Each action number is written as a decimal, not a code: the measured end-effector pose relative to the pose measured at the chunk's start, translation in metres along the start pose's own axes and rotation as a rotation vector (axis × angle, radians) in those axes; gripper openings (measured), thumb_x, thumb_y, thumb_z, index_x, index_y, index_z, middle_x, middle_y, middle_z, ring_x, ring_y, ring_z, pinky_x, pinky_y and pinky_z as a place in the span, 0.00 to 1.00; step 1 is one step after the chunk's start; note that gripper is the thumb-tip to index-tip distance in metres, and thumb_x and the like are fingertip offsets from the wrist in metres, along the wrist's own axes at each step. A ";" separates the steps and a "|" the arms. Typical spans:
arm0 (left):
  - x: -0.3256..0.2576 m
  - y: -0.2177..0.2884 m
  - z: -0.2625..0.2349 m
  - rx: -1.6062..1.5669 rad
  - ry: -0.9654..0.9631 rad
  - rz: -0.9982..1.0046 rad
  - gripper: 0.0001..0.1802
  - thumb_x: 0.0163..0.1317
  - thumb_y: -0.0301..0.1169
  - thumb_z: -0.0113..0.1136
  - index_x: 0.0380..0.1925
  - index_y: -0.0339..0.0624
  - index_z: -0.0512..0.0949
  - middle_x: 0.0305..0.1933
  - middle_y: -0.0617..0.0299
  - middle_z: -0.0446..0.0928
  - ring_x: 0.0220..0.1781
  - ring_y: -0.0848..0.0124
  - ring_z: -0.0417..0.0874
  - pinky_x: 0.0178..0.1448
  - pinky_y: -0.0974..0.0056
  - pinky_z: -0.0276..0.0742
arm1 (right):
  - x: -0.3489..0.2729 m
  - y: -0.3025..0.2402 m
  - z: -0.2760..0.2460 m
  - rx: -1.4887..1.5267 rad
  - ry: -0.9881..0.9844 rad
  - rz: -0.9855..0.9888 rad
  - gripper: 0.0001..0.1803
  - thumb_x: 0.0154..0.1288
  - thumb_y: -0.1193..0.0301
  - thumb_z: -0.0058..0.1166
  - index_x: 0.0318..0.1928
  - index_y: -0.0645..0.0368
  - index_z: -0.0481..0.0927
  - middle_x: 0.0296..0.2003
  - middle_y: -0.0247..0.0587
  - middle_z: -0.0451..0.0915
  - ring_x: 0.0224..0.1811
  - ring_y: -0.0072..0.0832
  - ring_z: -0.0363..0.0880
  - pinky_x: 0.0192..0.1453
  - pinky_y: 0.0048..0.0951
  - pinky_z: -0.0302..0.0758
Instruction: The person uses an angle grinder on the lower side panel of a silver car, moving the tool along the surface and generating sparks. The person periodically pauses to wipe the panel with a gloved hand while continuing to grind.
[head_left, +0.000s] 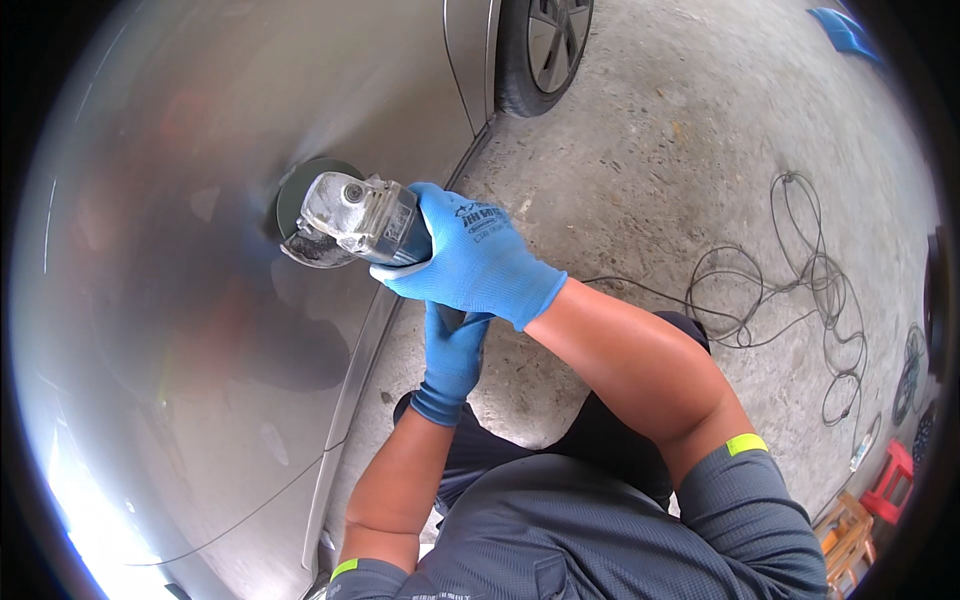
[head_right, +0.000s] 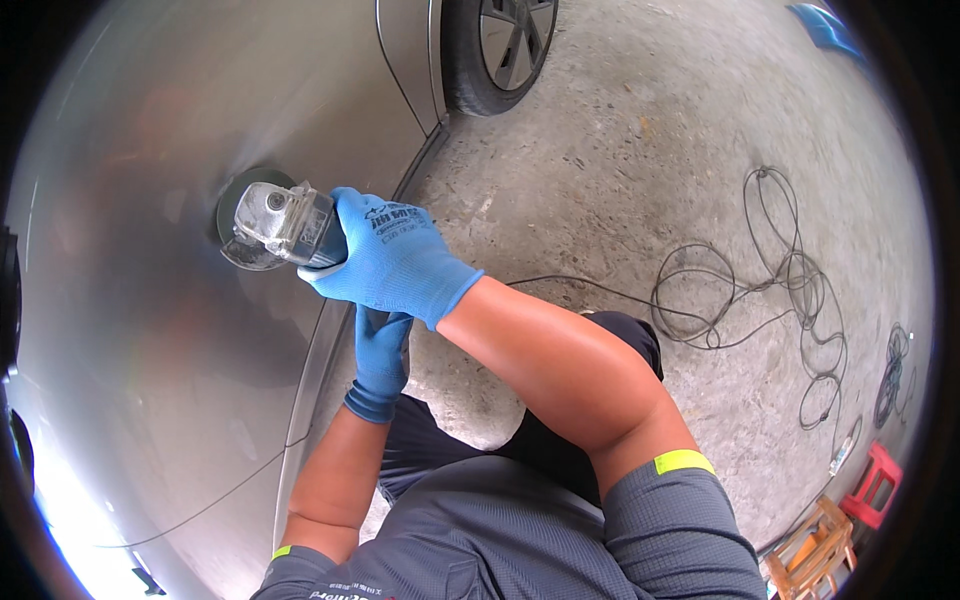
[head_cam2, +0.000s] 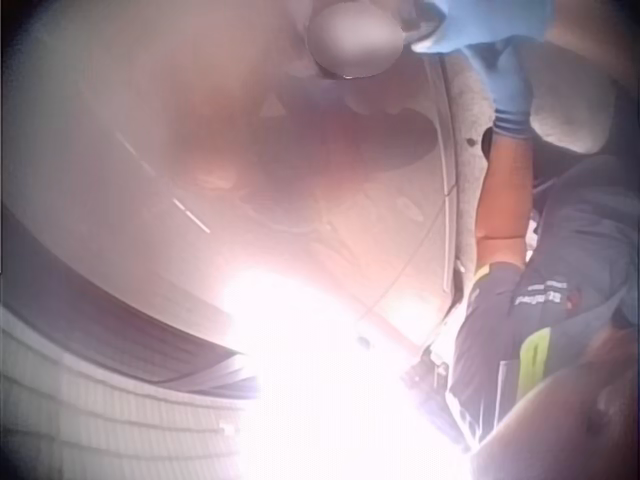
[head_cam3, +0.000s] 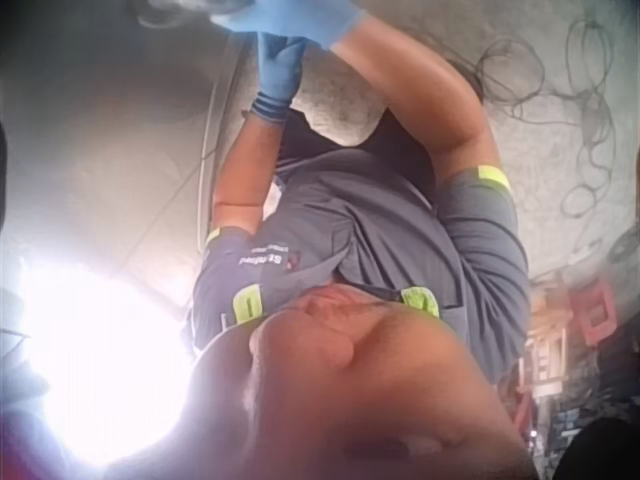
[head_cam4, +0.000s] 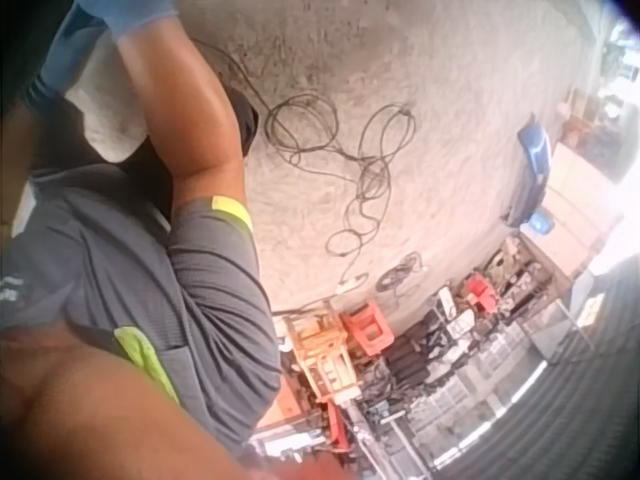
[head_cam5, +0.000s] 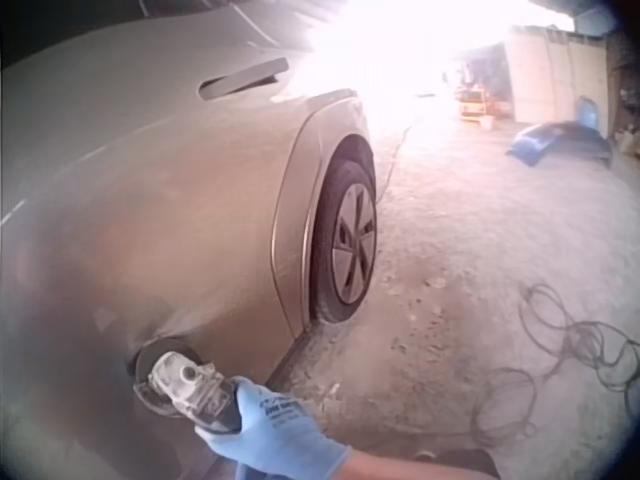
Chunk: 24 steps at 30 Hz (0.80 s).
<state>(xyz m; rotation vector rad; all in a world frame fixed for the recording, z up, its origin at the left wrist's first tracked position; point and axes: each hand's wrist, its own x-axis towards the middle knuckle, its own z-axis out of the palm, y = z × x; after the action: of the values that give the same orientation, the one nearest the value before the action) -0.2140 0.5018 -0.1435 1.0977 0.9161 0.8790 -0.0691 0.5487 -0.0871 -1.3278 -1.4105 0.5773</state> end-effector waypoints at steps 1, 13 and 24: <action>0.000 -0.002 0.000 -0.023 -0.014 0.027 0.39 0.66 0.10 0.54 0.78 0.38 0.61 0.72 0.52 0.73 0.71 0.63 0.77 0.76 0.59 0.73 | -0.001 0.000 0.001 0.000 0.006 -0.005 0.36 0.53 0.47 0.75 0.49 0.61 0.77 0.42 0.55 0.86 0.43 0.51 0.88 0.51 0.49 0.83; 0.003 -0.016 -0.010 -0.049 -0.018 0.044 0.40 0.65 0.11 0.54 0.78 0.39 0.61 0.72 0.53 0.73 0.72 0.62 0.76 0.78 0.56 0.69 | 0.000 0.003 0.000 0.028 0.001 -0.010 0.36 0.53 0.46 0.74 0.50 0.62 0.77 0.42 0.55 0.86 0.45 0.50 0.89 0.52 0.48 0.84; 0.005 -0.017 -0.010 -0.066 0.006 0.025 0.39 0.64 0.11 0.55 0.77 0.37 0.63 0.71 0.53 0.74 0.71 0.63 0.76 0.77 0.57 0.70 | -0.001 0.003 0.001 -0.001 -0.007 -0.008 0.36 0.53 0.47 0.74 0.50 0.61 0.77 0.44 0.56 0.86 0.46 0.50 0.89 0.54 0.48 0.84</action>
<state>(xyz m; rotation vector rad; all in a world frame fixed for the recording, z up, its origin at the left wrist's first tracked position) -0.2190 0.5055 -0.1622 1.0525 0.8739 0.9272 -0.0693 0.5487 -0.0903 -1.3214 -1.4213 0.5758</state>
